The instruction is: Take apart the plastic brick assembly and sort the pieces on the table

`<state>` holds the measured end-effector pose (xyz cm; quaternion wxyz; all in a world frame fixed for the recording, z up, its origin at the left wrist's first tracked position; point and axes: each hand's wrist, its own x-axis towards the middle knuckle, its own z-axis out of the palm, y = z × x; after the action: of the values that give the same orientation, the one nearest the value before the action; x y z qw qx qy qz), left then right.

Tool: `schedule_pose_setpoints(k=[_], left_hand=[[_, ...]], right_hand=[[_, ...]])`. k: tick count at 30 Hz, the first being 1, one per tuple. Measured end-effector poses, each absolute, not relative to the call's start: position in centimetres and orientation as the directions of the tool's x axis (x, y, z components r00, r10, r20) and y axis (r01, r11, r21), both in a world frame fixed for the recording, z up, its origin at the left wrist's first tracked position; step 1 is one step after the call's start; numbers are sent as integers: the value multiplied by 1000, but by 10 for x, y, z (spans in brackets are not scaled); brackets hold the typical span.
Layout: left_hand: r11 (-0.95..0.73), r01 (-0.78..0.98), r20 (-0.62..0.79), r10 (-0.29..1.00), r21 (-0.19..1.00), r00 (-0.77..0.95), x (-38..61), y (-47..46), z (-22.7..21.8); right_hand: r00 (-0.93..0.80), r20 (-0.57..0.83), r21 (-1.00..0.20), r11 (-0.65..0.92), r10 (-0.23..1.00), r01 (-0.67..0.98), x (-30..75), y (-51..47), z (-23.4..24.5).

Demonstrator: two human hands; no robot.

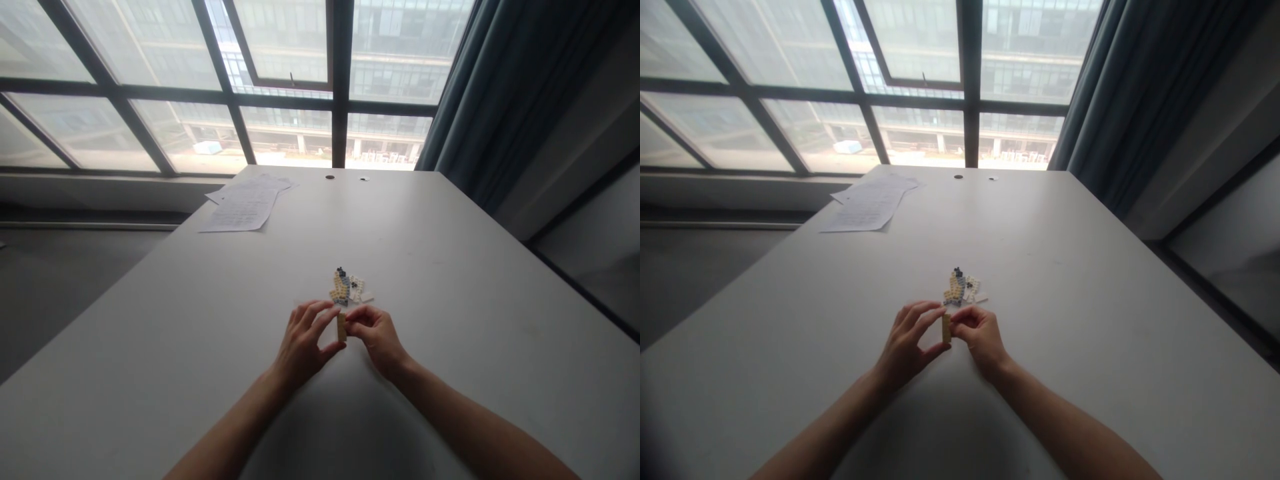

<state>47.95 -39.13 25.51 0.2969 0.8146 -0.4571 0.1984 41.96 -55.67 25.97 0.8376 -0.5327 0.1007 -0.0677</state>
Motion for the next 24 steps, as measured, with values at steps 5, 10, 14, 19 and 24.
schedule_pose_setpoints(k=[5,10,14,19,24], left_hand=[[-422,-843,561,-630,333,538,481,-392,260],[-567,-736,358,-645,369,676,492,-377,263],[-631,-682,167,-676,370,717,497,-363,257],[-639,-674,100,-694,371,713,496,-359,252],[-630,-684,101,-704,368,703,496,-357,253]], right_hand=[[974,-81,-940,340,-211,-5,419,-558,261],[963,-5,-993,116,-269,28,423,-573,257],[952,29,-999,-32,-306,20,428,-587,258],[952,106,-952,-305,-286,15,437,-596,261],[935,267,-799,-596,-232,80,446,-602,260]])
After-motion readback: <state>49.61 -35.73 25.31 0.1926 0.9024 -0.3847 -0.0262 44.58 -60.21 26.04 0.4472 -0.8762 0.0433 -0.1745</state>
